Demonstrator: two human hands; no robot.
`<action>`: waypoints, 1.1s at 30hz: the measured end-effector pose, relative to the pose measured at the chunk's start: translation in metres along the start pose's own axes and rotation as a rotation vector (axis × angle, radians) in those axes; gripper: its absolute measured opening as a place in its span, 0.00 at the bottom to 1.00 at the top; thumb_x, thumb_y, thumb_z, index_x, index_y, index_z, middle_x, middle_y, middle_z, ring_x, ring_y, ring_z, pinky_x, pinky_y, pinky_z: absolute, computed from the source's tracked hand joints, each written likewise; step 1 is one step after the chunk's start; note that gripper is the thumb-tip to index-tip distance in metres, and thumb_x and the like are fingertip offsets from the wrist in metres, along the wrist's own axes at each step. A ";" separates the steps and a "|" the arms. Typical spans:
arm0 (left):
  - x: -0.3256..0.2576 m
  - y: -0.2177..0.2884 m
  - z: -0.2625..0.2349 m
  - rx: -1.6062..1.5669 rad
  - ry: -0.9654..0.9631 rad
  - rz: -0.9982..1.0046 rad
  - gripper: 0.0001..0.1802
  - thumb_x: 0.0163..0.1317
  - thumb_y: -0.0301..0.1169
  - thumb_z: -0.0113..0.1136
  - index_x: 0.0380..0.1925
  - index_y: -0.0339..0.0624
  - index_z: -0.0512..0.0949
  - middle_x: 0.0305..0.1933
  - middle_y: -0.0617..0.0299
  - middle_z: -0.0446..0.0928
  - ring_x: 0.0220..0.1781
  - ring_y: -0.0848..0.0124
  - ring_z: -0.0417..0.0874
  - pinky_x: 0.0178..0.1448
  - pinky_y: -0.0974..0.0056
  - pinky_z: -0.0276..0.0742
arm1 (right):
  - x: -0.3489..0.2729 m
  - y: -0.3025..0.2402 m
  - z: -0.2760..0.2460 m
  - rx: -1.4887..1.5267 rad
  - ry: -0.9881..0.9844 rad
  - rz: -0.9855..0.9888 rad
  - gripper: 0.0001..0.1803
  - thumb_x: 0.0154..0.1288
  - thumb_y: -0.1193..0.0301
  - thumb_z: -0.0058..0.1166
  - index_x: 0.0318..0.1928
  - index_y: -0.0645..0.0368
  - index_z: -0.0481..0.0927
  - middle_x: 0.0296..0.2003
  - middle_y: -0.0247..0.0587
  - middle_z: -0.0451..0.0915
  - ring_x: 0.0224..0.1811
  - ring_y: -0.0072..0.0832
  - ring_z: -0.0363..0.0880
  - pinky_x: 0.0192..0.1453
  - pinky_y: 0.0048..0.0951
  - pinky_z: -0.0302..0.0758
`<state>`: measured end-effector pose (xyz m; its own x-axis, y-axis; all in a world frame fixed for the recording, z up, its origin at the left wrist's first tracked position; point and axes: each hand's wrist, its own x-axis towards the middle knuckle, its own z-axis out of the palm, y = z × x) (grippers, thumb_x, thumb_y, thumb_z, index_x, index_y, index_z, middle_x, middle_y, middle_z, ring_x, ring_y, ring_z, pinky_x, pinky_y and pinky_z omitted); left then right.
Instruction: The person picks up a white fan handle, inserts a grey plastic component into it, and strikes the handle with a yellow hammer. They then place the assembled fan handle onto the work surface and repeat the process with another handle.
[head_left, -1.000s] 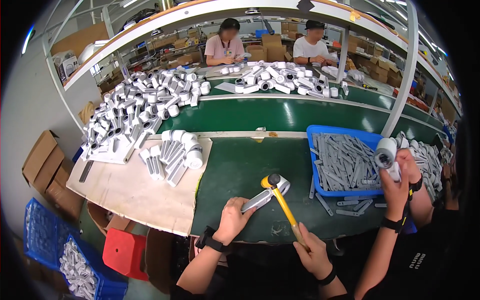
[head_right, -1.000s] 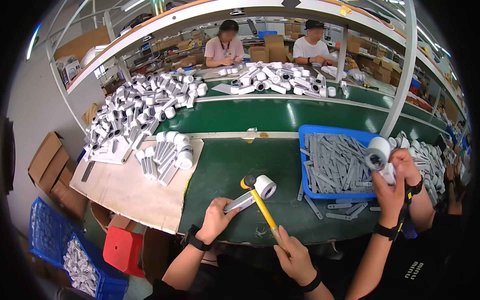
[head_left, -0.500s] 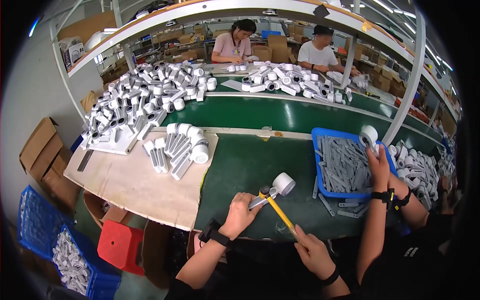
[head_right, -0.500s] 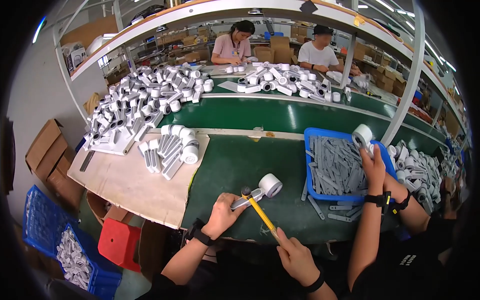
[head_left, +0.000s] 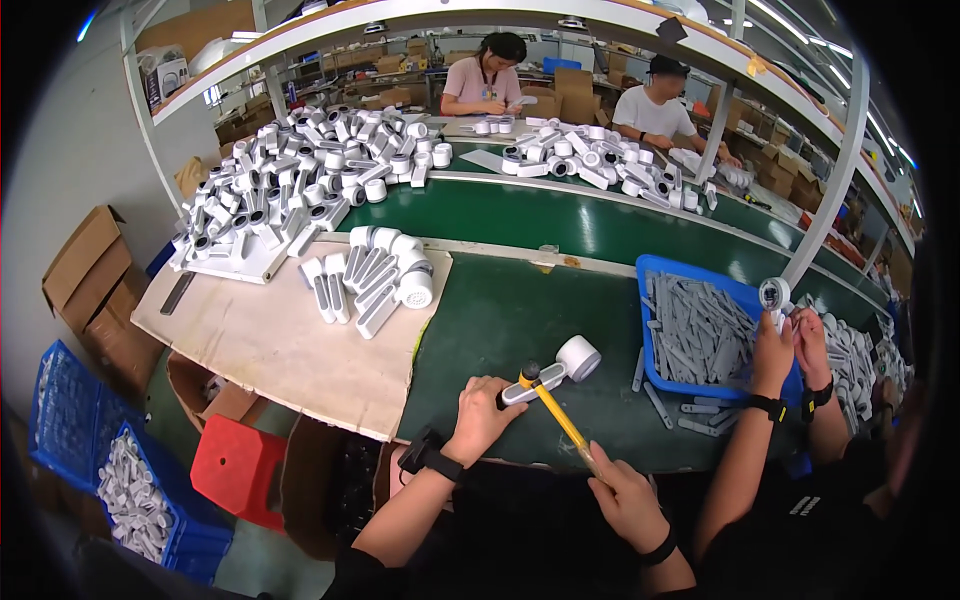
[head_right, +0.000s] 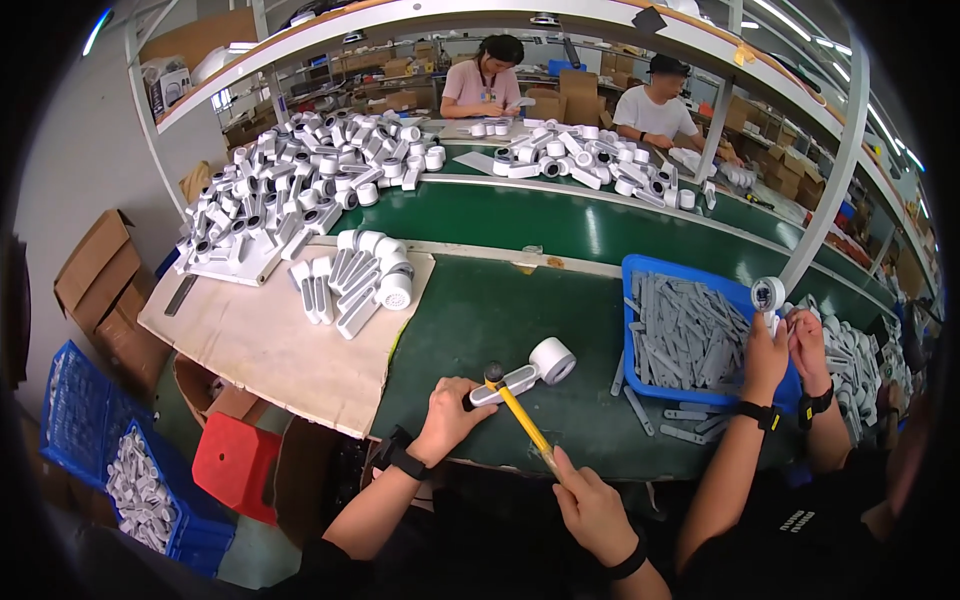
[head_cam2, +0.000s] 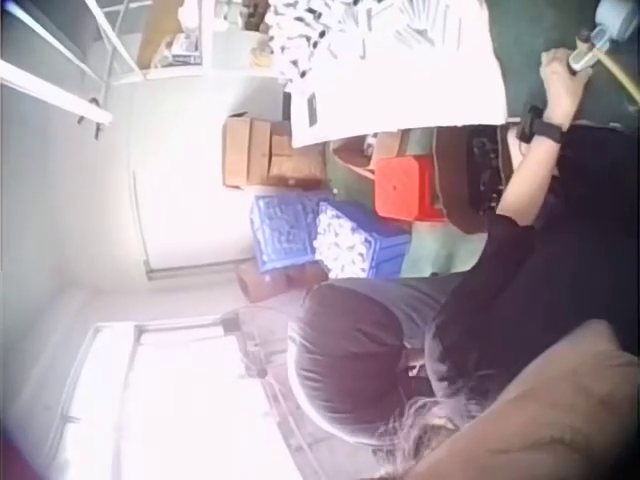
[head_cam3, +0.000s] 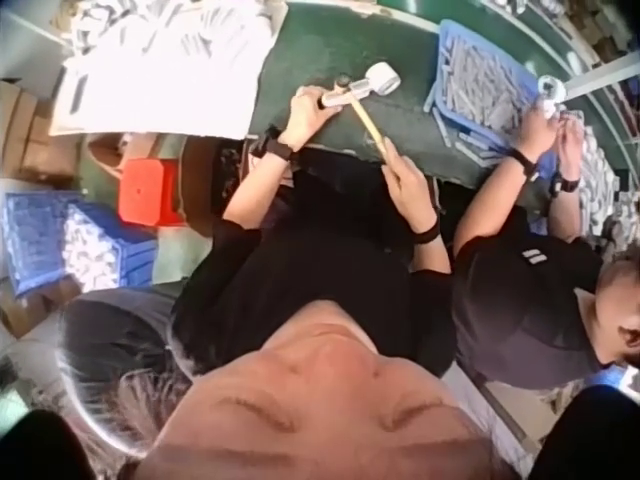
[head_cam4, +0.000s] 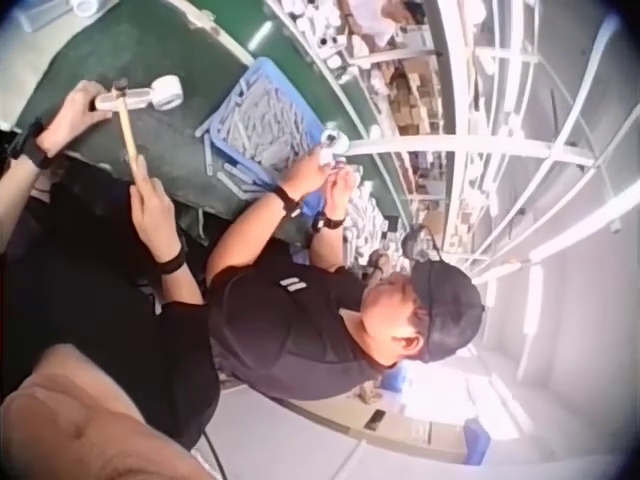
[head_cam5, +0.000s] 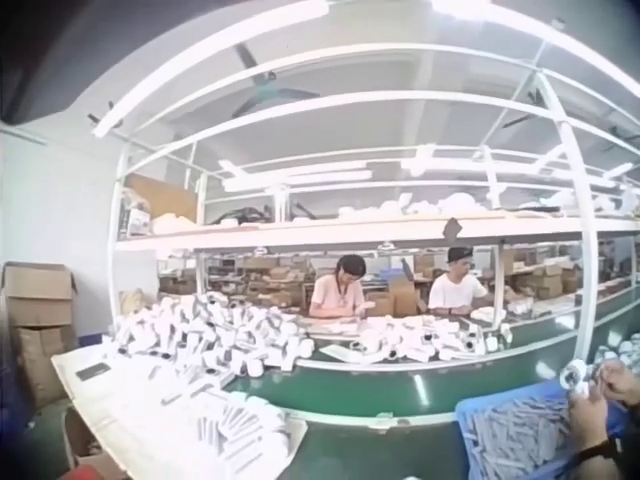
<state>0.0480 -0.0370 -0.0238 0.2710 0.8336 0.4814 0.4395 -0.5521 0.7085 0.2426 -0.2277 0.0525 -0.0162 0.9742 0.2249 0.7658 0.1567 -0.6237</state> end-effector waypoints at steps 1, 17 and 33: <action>-0.002 -0.003 -0.001 0.034 -0.046 -0.083 0.17 0.45 0.31 0.76 0.36 0.37 0.83 0.36 0.53 0.80 0.45 0.53 0.78 0.50 0.53 0.74 | -0.002 -0.001 -0.001 0.059 0.005 0.017 0.31 0.63 0.79 0.58 0.68 0.60 0.69 0.31 0.46 0.75 0.30 0.37 0.76 0.36 0.32 0.72; -0.004 -0.004 0.000 0.158 0.065 -0.025 0.15 0.42 0.32 0.76 0.32 0.39 0.86 0.29 0.56 0.77 0.39 0.56 0.75 0.45 0.55 0.73 | 0.000 -0.013 0.004 0.069 0.004 -0.037 0.29 0.63 0.79 0.58 0.66 0.59 0.72 0.28 0.45 0.72 0.28 0.37 0.75 0.35 0.33 0.72; -0.004 -0.007 0.000 0.149 0.029 -0.053 0.15 0.42 0.33 0.76 0.32 0.43 0.86 0.32 0.56 0.77 0.44 0.56 0.76 0.47 0.55 0.73 | -0.001 -0.011 0.010 0.081 0.004 -0.069 0.31 0.63 0.80 0.58 0.67 0.62 0.70 0.29 0.44 0.73 0.28 0.35 0.74 0.35 0.31 0.71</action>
<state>0.0441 -0.0368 -0.0306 0.2201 0.8591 0.4621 0.5749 -0.4969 0.6501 0.2277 -0.2289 0.0519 -0.0642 0.9601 0.2723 0.7084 0.2360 -0.6652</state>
